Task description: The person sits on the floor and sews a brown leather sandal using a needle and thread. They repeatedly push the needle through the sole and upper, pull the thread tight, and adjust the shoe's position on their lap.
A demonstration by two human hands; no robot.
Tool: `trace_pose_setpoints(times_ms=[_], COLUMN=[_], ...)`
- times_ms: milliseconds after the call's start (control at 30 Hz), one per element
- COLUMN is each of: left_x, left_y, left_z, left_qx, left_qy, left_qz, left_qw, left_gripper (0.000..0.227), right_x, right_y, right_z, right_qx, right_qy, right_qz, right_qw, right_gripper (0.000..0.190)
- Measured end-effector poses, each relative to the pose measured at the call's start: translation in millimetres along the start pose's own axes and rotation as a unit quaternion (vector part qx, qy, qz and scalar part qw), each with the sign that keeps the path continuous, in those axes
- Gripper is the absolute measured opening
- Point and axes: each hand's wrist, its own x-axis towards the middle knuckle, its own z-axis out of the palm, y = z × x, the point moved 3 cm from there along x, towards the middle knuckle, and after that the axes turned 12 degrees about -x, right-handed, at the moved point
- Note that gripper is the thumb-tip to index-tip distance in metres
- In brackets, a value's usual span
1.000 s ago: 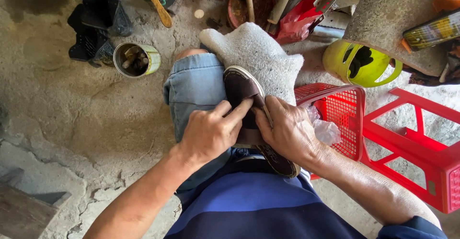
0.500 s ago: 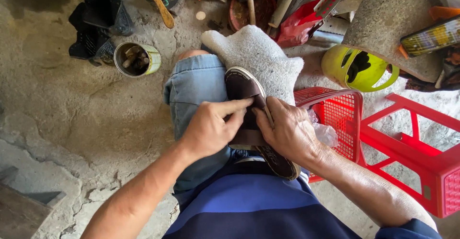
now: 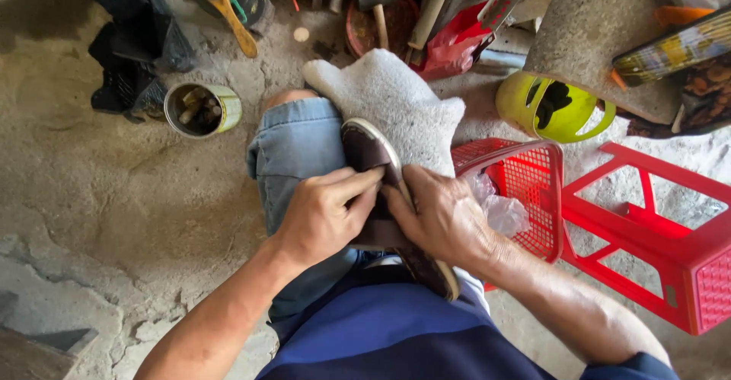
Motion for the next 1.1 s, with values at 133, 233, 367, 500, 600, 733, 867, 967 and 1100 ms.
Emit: trace_pose_setpoints(times_ms=[133,233,367,500,600,733,867,967,1100], left_x=[0.0,-0.6,-9.2,-21.9,-31.2,-42.0,-45.1,-36.5,-24.5], left_y=[10.0,13.5,11.6,9.6,6.3,-6.5,-1.3,7.7,21.0], left_z=[-21.0,-33.3,-38.9,-29.4,-23.8,-13.0,-2.5,-4.8,-15.3], left_qx=[0.057,0.089,0.084,0.106,0.119,0.158,0.206,0.177,0.063], left_qy=[-0.029,-0.040,-0.066,-0.070,-0.059,-0.002,-0.017,-0.035,-0.089], left_qz=[0.028,0.020,0.015,0.035,0.050,0.021,0.012,-0.015,-0.062], left_qw=[0.998,0.995,0.994,0.991,0.990,0.987,0.978,0.983,0.992], left_gripper=[0.019,0.015,0.013,0.015,0.018,0.014,0.014,0.013,0.018], right_x=[3.8,6.1,-4.7,-12.5,-8.6,-7.0,-19.0,-25.0,-18.5], right_y=[-17.3,16.5,75.9,30.0,8.4,3.1,10.2,18.6,23.2], right_z=[-38.1,-53.1,-61.6,-56.6,-20.5,-20.8,-35.2,-27.3,-14.8], right_qx=[0.043,0.054,-0.151,-0.112,-0.119,-0.088,0.137,0.406,0.504], right_qy=[-0.021,-0.008,0.212,0.296,0.219,0.263,0.124,0.011,0.025], right_qz=[-0.048,0.020,-0.014,-0.163,-0.199,-0.202,-0.169,-0.145,-0.088], right_qw=[0.998,0.998,0.966,0.935,0.948,0.939,0.968,0.902,0.859], right_gripper=[0.032,0.023,0.014,0.025,0.040,0.012,0.009,0.013,0.016])
